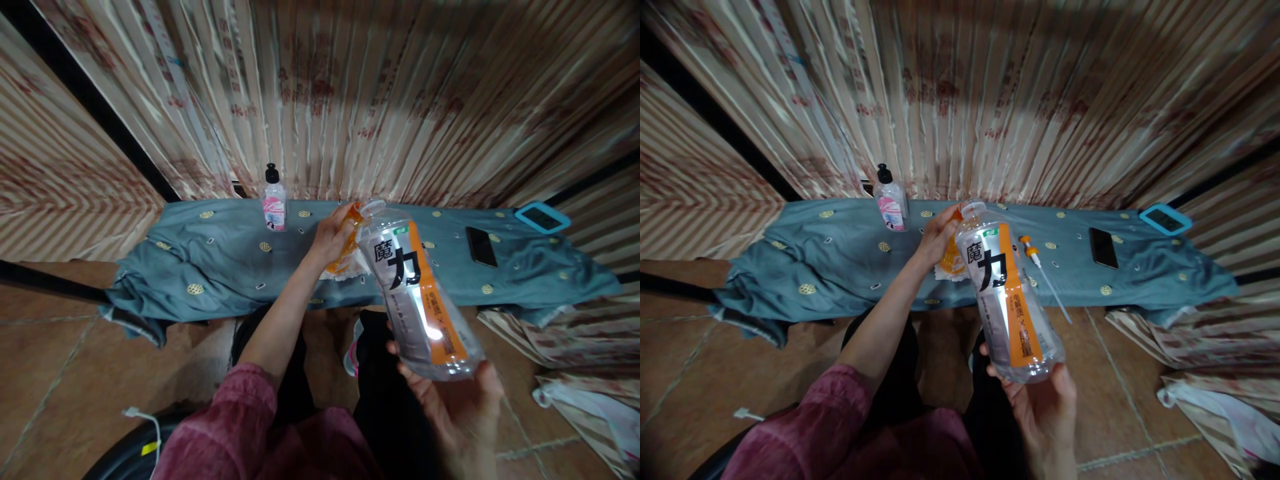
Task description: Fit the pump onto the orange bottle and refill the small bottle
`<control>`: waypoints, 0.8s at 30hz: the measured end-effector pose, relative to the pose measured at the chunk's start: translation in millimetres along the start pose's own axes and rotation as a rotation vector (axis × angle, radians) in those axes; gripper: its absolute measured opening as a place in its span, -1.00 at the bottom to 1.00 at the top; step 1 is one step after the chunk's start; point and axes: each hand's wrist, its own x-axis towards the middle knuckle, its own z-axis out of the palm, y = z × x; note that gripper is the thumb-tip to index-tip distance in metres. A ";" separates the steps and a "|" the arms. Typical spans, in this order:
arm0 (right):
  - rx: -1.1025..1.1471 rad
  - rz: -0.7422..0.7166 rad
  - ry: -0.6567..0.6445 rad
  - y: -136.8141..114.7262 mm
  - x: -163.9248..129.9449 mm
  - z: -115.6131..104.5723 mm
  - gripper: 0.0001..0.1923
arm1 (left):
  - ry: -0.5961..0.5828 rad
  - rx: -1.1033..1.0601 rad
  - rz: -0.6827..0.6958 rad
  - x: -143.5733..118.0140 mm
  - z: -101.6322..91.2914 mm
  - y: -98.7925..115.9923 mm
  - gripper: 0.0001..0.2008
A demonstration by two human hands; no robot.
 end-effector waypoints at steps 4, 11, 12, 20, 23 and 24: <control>0.027 0.014 0.015 6.2 12.7 -7.8 -0.42 | 0.016 -0.021 -0.054 2.3 1.6 -0.5 -0.47; 0.081 0.042 -0.086 18.0 28.1 -24.5 -0.38 | 0.030 -0.038 -0.071 2.4 3.4 -2.5 -0.50; 0.089 0.042 -0.116 19.9 29.9 -26.2 -0.40 | 0.030 -0.032 -0.075 2.0 3.2 -1.8 -0.49; 0.164 0.082 -0.301 27.8 41.6 -27.2 -0.31 | 0.025 -0.003 -0.068 1.6 2.0 5.0 -0.55; 0.198 0.088 -0.350 28.8 43.0 -21.7 -0.31 | 0.058 -0.014 -0.092 2.5 5.5 4.4 -0.59; 0.208 0.089 -0.362 29.4 43.4 -19.6 -0.30 | 0.067 -0.020 -0.107 2.6 6.8 4.1 -0.59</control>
